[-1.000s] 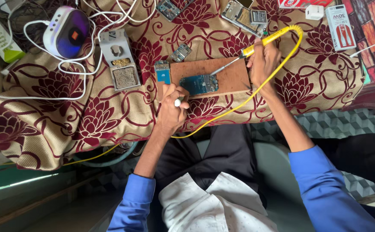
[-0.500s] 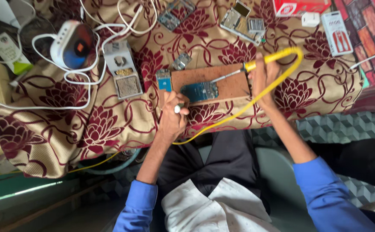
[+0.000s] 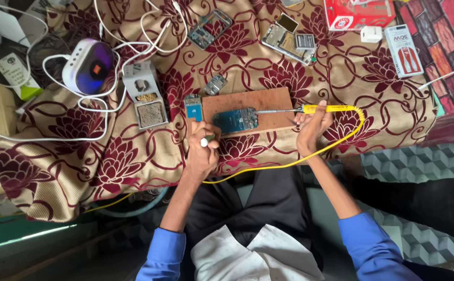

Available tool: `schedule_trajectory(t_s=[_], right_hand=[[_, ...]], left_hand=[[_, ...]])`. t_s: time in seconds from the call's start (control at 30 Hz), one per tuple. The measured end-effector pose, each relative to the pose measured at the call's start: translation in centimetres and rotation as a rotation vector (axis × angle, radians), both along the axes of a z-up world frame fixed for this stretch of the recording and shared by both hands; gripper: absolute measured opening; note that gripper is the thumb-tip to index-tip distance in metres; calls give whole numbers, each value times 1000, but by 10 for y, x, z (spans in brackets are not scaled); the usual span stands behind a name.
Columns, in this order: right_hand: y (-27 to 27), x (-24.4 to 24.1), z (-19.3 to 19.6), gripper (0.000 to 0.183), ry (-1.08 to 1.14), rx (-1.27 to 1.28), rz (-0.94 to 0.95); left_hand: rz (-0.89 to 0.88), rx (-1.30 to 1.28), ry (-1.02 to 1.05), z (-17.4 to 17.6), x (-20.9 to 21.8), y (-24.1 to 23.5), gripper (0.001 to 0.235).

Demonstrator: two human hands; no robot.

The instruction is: The person uses a soldering iron and solder to work on a small circuit board placed on a wooden block. They repeatedly apply solder to various points on the board while holding it steady with their other hand.

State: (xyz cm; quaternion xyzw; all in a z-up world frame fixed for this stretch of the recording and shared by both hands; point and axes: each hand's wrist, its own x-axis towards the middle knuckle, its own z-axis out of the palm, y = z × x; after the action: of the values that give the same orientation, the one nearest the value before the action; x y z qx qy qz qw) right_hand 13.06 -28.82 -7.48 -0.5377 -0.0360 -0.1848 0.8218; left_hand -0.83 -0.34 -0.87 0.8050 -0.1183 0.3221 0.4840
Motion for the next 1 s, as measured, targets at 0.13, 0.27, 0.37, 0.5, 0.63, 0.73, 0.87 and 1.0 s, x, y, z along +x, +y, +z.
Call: schedule_trajectory(t_s=[0.13,0.27,0.37,0.5,0.63,0.73,0.87,1.0], right_hand=[[8,-3,10,35,-17,-100,12],[10,-6,18,33,-63,-108,49],[10,-7,20,31,-66,-110,47],[11,-7,20,29,-44,-129,42],[11,-7,21,27,30,-146,8],[9,-8,20,26,23,-183,1],[8,-7,20,25,-4,-159,33],[6,-7,22,25,-28,-190,37]], left_hand=[[20,19,-29,1,5,3,46],[-6,-6,-35,-1,6,3,43],[-28,-18,-70,-4,5,3,38],[-21,-6,-42,-5,4,4,28],[-34,8,-123,-6,4,4,22],[-54,10,-174,-6,5,4,23],[-49,-6,-156,-4,5,2,23],[-33,6,-103,-2,5,2,24]])
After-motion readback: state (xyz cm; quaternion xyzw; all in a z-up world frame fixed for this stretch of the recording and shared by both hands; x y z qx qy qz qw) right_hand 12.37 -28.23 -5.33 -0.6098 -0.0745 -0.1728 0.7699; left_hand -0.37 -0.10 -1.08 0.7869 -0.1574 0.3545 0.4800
